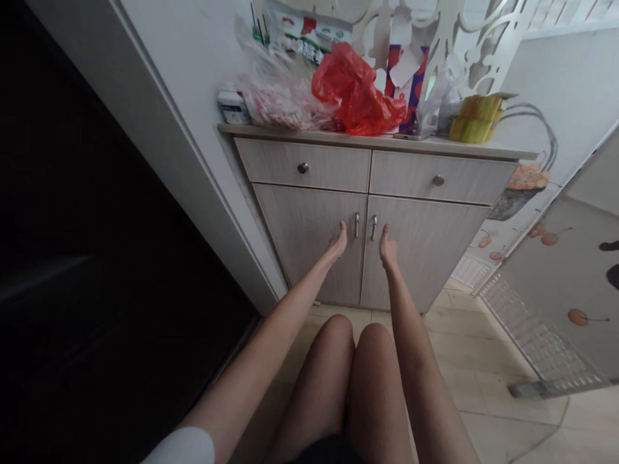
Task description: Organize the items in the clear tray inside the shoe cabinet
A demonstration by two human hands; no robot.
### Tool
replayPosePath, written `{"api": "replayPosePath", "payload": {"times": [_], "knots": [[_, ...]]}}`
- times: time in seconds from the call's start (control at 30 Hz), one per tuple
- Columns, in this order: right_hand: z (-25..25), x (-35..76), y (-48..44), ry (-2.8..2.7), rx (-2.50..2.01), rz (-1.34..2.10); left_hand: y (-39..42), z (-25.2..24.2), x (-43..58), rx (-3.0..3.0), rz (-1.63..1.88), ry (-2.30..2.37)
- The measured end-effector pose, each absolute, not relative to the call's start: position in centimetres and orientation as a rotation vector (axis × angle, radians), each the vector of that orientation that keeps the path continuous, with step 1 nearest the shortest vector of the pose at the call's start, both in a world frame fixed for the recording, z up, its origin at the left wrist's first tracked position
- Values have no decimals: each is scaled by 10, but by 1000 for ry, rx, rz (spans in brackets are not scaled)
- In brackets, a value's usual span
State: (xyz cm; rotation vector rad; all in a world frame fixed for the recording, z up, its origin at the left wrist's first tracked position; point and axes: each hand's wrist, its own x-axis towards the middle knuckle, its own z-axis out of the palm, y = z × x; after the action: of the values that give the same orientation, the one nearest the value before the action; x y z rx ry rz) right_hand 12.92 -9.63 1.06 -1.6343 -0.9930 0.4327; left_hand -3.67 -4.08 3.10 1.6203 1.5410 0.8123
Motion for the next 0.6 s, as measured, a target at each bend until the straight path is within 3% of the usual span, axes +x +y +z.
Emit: {"api": "replayPosePath", "payload": {"times": [0.33,0.6], "knots": [[15,109,-62,-1154,-1502,181,-41,39,4,2012,968,1582],[0,103,-109,-1174,-1568,7,-89,26,-12,1995,1100,1657]]}}
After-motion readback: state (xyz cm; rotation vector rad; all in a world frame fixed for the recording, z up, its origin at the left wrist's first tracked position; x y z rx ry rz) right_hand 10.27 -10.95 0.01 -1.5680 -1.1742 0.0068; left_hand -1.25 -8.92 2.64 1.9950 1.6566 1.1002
